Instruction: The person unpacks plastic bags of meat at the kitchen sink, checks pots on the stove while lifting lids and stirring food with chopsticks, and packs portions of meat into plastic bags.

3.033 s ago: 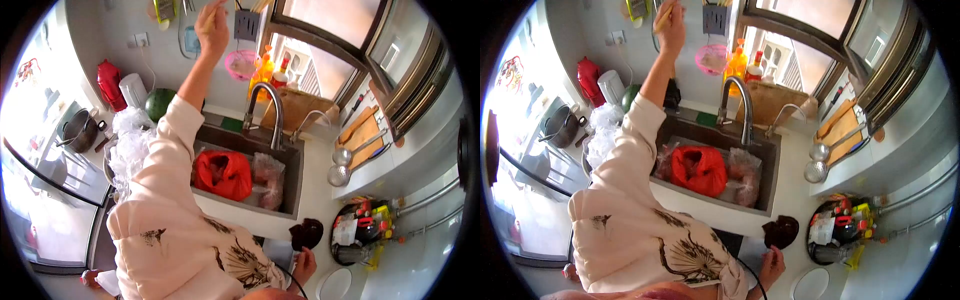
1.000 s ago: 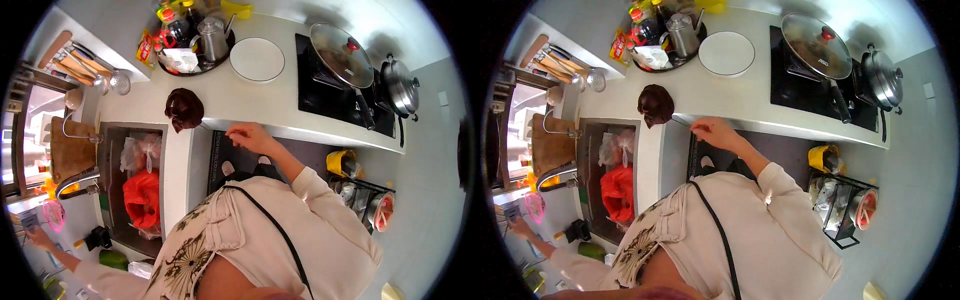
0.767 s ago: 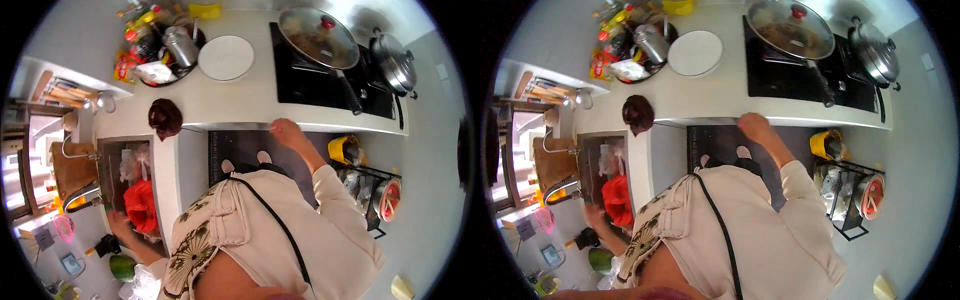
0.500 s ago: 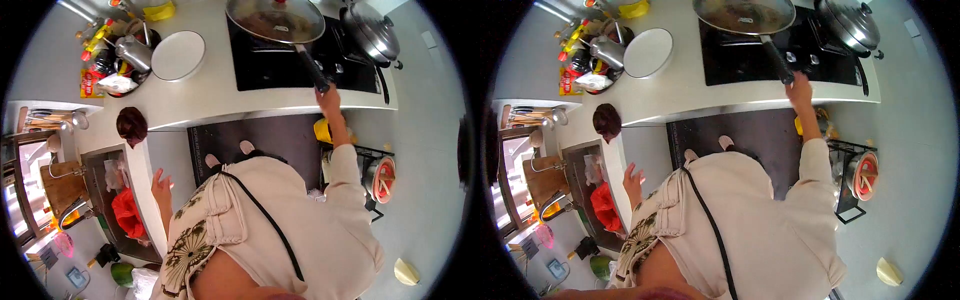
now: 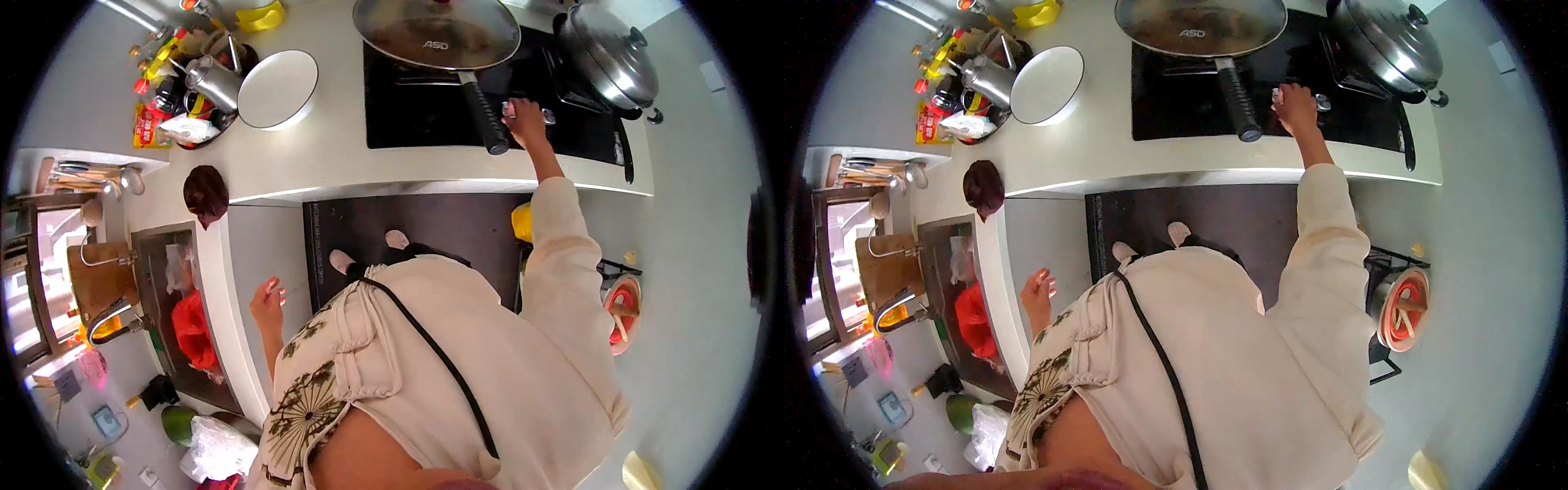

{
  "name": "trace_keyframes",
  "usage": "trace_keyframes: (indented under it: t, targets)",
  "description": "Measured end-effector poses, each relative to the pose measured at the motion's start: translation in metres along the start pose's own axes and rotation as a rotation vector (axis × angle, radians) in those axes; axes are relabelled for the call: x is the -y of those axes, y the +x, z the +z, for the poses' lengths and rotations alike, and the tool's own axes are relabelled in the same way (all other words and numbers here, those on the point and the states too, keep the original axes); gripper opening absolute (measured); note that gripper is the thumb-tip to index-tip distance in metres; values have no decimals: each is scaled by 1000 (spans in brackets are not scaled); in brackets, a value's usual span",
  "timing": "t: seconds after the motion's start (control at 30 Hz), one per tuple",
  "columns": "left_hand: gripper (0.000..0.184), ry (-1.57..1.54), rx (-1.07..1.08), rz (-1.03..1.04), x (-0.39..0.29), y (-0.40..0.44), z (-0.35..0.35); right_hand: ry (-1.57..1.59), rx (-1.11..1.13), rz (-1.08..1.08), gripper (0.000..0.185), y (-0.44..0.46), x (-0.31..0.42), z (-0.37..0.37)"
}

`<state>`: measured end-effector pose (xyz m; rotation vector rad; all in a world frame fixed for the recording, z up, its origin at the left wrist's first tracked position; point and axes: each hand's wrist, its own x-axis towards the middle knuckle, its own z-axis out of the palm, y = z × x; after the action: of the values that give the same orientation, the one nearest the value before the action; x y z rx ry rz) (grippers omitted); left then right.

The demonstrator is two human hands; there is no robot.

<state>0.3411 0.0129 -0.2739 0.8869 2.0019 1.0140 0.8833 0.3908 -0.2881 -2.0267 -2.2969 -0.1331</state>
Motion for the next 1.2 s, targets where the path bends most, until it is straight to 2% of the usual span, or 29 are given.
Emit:
trace_keyframes:
  t: [0.2, 0.33, 0.53, 0.7, 0.8, 0.87, 1.2]
  targets:
    - [26, -57, -86, -39, 13, -20, -12, 26, -34, -45, 43, 7, -6, 7]
    - [26, -33, -143, -64, 12, -29, -9, -25, 13, -22, 43, 5, 1, -10]
    - [22, 25, -116, -45, 29, -29, 0, -119, 115, -10, 42, 4, 8, -27]
    - [23, 180, -154, 107, 30, -25, 7, -122, 72, -31, 34, 7, 3, -20]
    - [23, 327, -139, 115, 15, -23, 10, -104, 40, -31, 33, 7, 2, -19]
    - [23, 345, -133, 161, 15, -21, 11, -94, 81, -17, 43, 8, 1, -17]
    - [23, 394, -105, 228, 10, -14, 20, -98, 52, -15, 39, 7, 3, -16]
